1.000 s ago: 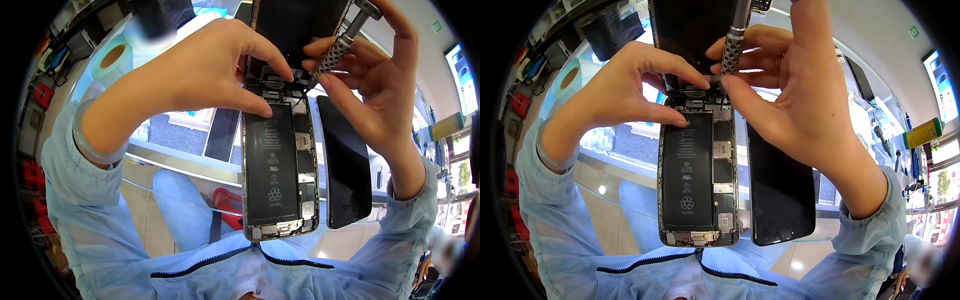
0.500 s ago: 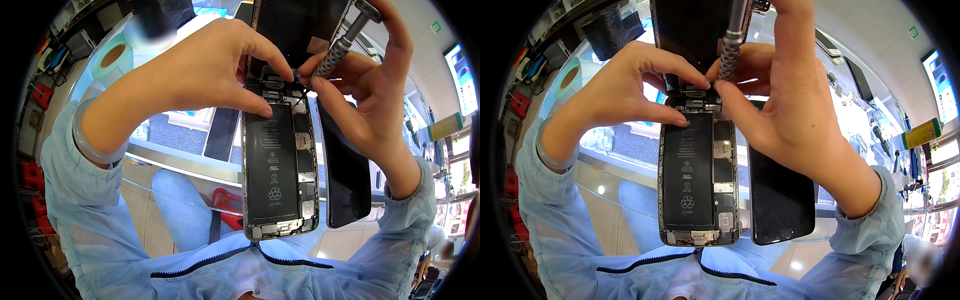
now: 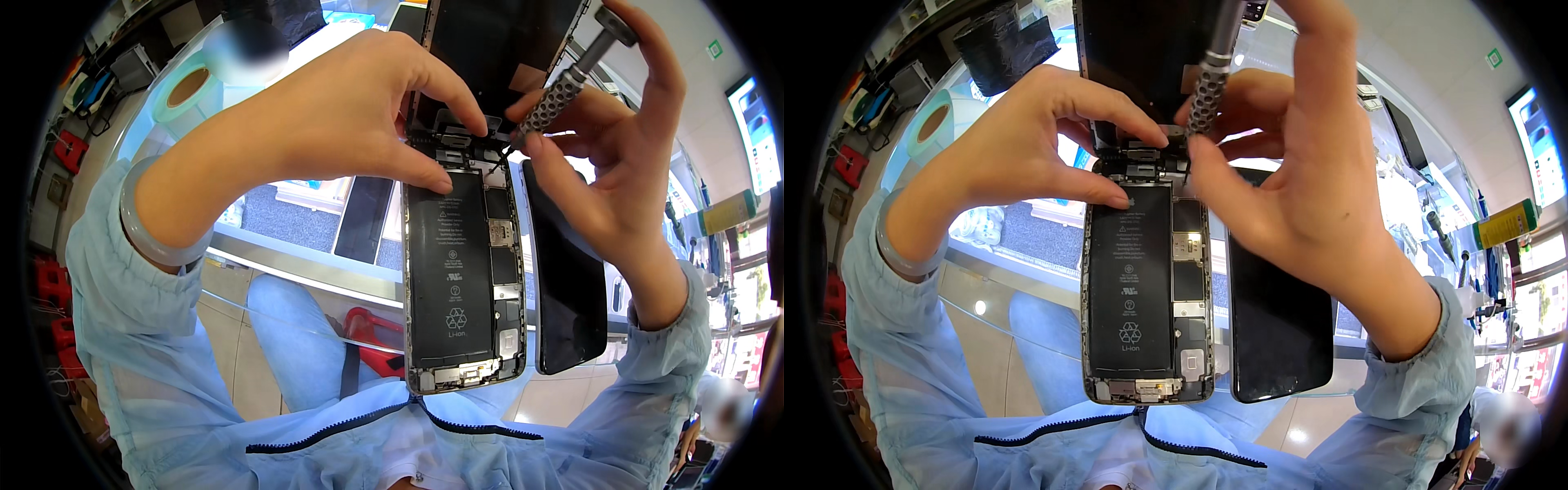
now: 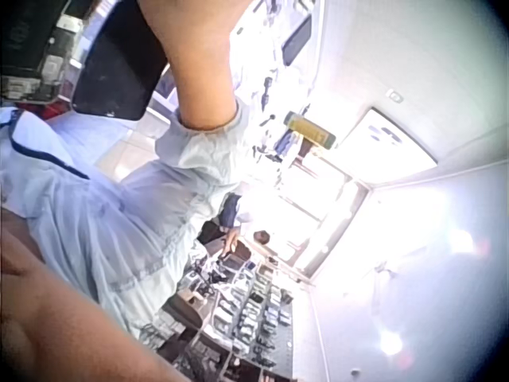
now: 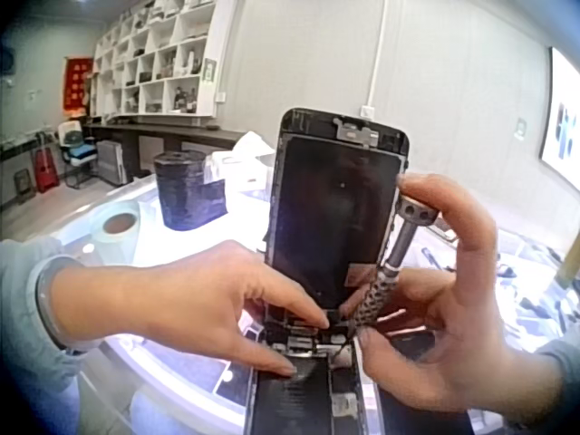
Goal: The person removes the back cover of a smartphone, then uses a screwdriver to unscrew and detach internal components including the motherboard and battery. The device remains open with parts separated by the end of the clip.
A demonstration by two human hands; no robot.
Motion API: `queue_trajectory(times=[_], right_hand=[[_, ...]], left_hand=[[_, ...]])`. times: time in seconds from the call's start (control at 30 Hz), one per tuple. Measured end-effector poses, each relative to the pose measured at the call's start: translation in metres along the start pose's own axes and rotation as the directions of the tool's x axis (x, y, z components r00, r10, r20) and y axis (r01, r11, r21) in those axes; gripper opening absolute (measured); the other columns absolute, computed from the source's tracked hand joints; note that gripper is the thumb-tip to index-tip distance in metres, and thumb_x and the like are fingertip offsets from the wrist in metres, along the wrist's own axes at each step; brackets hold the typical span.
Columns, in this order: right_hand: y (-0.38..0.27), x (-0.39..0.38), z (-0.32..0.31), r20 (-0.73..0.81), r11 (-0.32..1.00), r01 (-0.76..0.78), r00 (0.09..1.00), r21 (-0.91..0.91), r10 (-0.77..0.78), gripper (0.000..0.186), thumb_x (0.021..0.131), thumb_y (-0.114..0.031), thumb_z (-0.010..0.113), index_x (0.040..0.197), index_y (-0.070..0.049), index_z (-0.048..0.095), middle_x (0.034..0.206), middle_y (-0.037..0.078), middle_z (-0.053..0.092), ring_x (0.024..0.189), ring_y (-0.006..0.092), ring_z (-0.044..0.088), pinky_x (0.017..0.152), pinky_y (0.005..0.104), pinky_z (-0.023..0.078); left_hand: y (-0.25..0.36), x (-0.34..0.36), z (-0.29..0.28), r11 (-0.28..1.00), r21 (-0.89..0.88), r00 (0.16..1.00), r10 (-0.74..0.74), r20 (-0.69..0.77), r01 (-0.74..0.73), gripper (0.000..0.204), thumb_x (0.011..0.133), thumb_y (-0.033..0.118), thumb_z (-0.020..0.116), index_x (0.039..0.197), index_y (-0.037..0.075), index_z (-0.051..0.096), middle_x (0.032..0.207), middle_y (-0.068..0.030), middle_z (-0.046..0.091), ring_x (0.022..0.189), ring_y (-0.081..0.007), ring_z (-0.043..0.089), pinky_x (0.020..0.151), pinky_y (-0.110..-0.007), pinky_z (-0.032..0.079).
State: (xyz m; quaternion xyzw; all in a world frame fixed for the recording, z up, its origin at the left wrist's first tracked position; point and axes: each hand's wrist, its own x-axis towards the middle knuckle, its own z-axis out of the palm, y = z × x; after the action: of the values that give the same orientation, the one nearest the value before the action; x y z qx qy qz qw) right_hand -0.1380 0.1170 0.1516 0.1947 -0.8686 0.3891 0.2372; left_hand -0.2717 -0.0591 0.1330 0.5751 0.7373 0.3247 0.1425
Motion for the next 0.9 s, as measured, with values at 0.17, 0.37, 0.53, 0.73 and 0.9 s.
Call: queue_trajectory(times=[0.17, 0.37, 0.53, 0.73, 0.9], right_hand=[[-0.005, 0.002, 0.013, -0.058, 0.988, -0.11, 0.993, -0.105, 0.105, 0.099, 0.07, 0.009, 0.063, 0.141, -0.015, -0.002, 0.142, 0.017, 0.014, 0.093, 0.0274, 0.065, 0.074, 0.0313, 0.06], [-0.008, 0.0, 0.005, -0.067, 0.988, -0.12, 0.99, 0.1, 0.127, 0.101, 0.071, 0.006, 0.065, 0.141, -0.016, -0.006, 0.141, 0.018, 0.017, 0.096, 0.0265, 0.064, 0.075, 0.0322, 0.06], [-0.008, 0.0, 0.003, 0.027, 0.987, -0.055, 0.998, -0.151, 0.06, 0.102, 0.072, 0.008, 0.064, 0.141, -0.017, -0.006, 0.14, 0.018, 0.017, 0.096, 0.0263, 0.064, 0.075, 0.0325, 0.06], [-0.011, 0.001, 0.006, 0.016, 0.983, -0.095, 0.995, -0.159, 0.098, 0.103, 0.074, 0.01, 0.063, 0.141, -0.018, -0.01, 0.133, 0.021, 0.03, 0.093, 0.0243, 0.065, 0.074, 0.0328, 0.059], [-0.018, 0.001, 0.012, -0.073, 0.965, -0.202, 0.979, -0.165, 0.192, 0.105, 0.075, 0.009, 0.063, 0.141, -0.018, -0.014, 0.103, 0.022, 0.058, 0.084, 0.0236, 0.068, 0.073, 0.0326, 0.059]], left_hand=[[-0.003, -0.002, 0.0, 1.0, -0.005, 1.0, -0.011, -0.002, 0.011, 0.041, 0.063, 0.003, 0.079, 0.103, 0.005, 0.069, 0.097, -0.0062, 0.068, 0.089, -0.0155, 0.064, 0.078, -0.029, 0.054], [-0.004, -0.002, 0.001, 1.0, -0.009, 1.0, -0.006, -0.009, 0.006, 0.041, 0.063, 0.003, 0.079, 0.103, 0.006, 0.069, 0.097, -0.0058, 0.068, 0.089, -0.0153, 0.064, 0.078, -0.028, 0.054], [-0.001, 0.0, 0.0, 1.0, -0.01, 1.0, -0.012, 0.004, 0.012, 0.042, 0.063, 0.002, 0.08, 0.103, 0.006, 0.069, 0.097, -0.0057, 0.068, 0.089, -0.0151, 0.064, 0.079, -0.028, 0.054], [-0.002, 0.0, 0.001, 1.0, -0.013, 1.0, 0.003, -0.005, -0.003, 0.042, 0.063, 0.002, 0.079, 0.104, 0.006, 0.069, 0.097, -0.006, 0.068, 0.089, -0.0151, 0.064, 0.079, -0.029, 0.054], [-0.004, 0.001, 0.0, 0.999, -0.031, 1.0, 0.023, 0.0, -0.023, 0.041, 0.064, 0.002, 0.079, 0.104, 0.006, 0.069, 0.098, -0.0063, 0.068, 0.089, -0.0155, 0.064, 0.079, -0.029, 0.054]])
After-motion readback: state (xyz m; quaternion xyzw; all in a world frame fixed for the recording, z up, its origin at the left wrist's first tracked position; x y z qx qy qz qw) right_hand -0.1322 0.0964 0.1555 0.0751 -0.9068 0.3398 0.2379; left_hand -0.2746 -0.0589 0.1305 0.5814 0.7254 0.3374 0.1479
